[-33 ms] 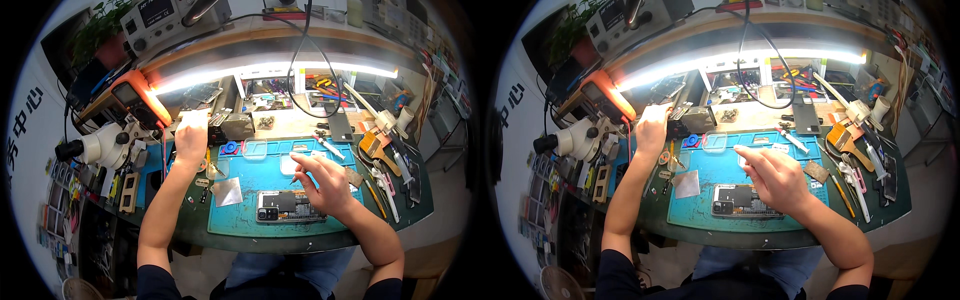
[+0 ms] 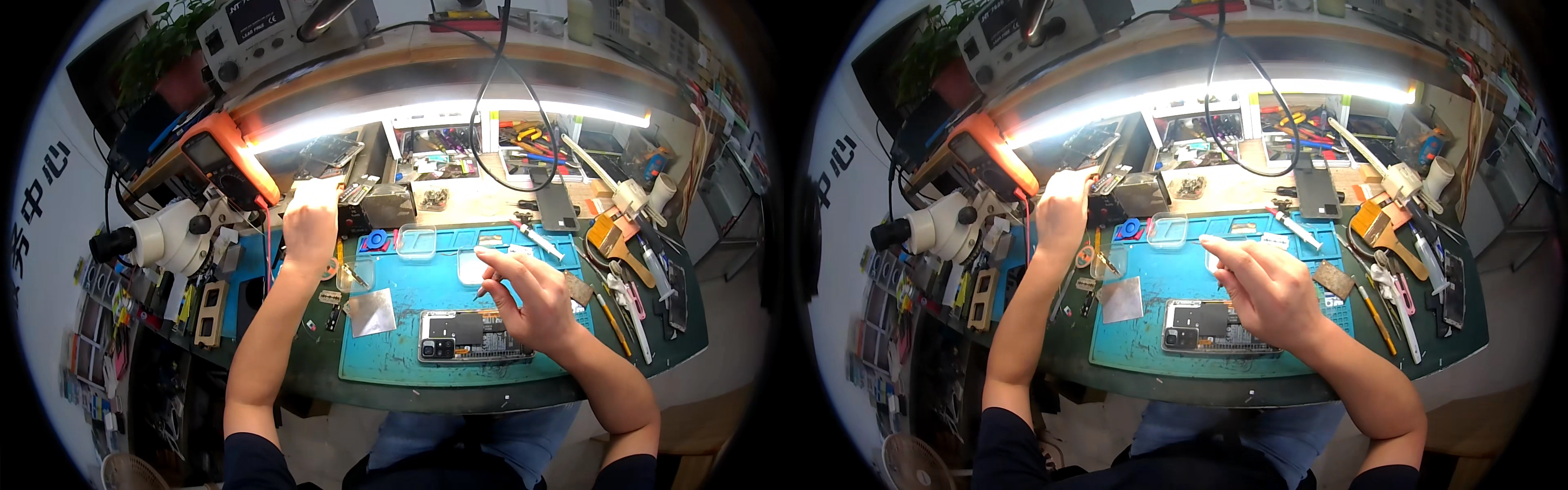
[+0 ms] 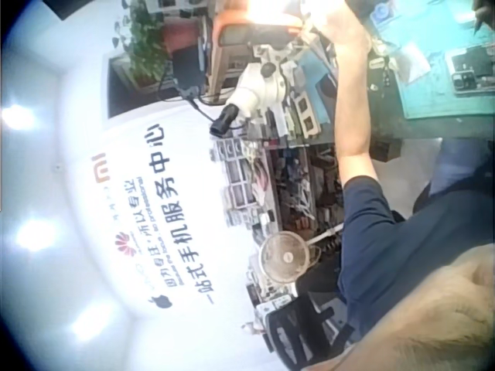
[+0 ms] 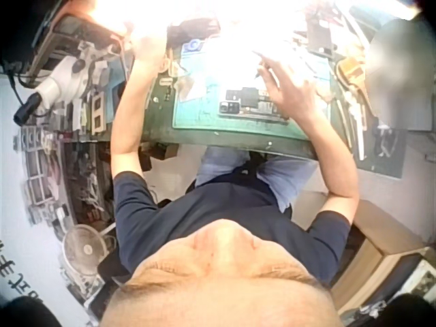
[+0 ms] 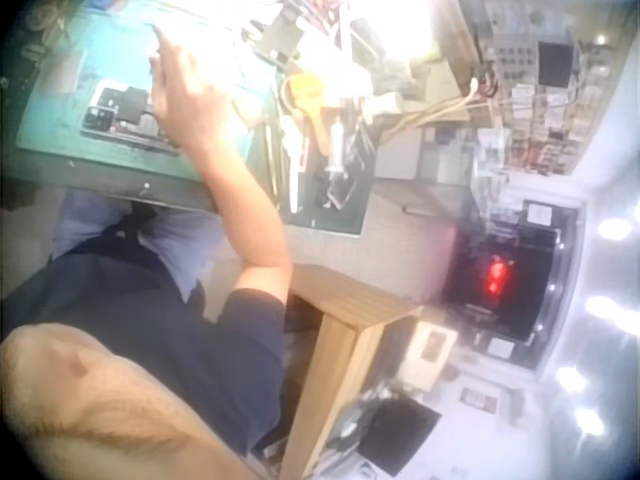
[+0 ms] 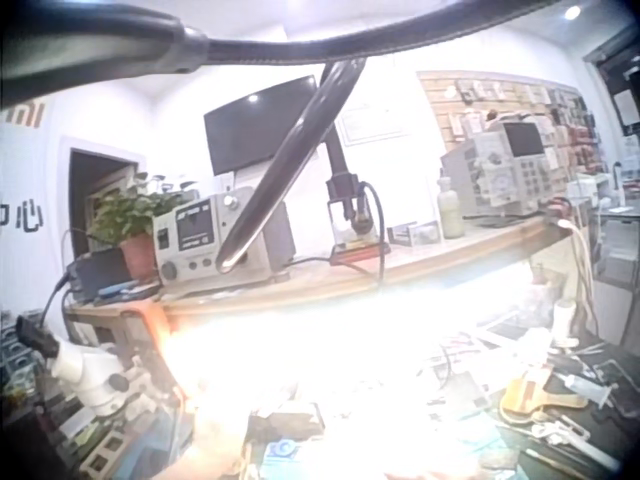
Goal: The person cleans the back of a smartphone with a green card, then uses a prying tool to separate the back cover from the frame. They proceed to use tweezers to remove small internal components and connectors from the phone's chassis.
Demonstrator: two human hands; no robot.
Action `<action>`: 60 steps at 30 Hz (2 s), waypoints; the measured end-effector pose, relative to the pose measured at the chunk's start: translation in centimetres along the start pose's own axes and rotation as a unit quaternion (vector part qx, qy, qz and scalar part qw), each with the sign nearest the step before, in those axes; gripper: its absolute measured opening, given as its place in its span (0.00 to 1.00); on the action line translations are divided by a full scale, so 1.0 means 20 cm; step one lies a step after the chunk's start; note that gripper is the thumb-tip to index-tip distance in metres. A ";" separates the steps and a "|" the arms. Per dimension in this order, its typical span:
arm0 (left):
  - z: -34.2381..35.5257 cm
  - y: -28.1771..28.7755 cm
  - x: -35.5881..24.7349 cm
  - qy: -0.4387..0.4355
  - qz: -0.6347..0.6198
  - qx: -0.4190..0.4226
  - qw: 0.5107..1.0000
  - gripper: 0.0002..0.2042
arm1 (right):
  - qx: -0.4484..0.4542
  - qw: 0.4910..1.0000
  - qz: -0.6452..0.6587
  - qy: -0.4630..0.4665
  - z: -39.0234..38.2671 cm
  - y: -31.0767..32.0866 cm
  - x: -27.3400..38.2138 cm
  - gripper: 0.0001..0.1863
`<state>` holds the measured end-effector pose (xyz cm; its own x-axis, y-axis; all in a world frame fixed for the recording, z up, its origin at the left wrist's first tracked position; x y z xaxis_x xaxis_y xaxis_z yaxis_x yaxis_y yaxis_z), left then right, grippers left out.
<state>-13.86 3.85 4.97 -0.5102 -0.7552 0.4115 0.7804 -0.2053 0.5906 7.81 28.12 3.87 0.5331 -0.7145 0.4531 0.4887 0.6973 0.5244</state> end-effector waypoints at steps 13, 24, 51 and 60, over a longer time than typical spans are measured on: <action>-0.24 0.26 -0.67 -0.042 -0.583 0.163 0.795 0.09 | 0.028 0.996 0.073 -0.036 -0.03 -0.08 0.00 0.27; -0.27 0.26 -0.59 -0.016 -0.619 0.221 0.754 0.09 | 0.051 0.991 0.122 -0.026 0.02 -0.24 0.03 0.29; -0.31 0.20 -0.57 0.085 -0.638 0.221 0.733 0.07 | 0.118 0.989 0.072 -0.046 0.14 -0.33 0.08 0.23; -0.28 0.23 -0.57 0.076 -0.703 0.230 0.668 0.12 | 0.091 0.996 0.015 -0.005 0.16 -0.29 0.12 0.24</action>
<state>-2.46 8.05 -0.82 -0.5523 -0.0785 -0.8299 -0.6446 -0.5911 0.4849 4.00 22.09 4.22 0.5390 -0.6944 0.4768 0.3390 0.6970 0.6319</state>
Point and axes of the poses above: each hand's wrist, its own z-axis towards the middle knuckle, its own y-axis out of the back of the hand, x = y × z, the point moved 6 cm from there along z, towards the middle knuckle, and after that the axes turned 7 degrees about -y, right-handed, at the moved point
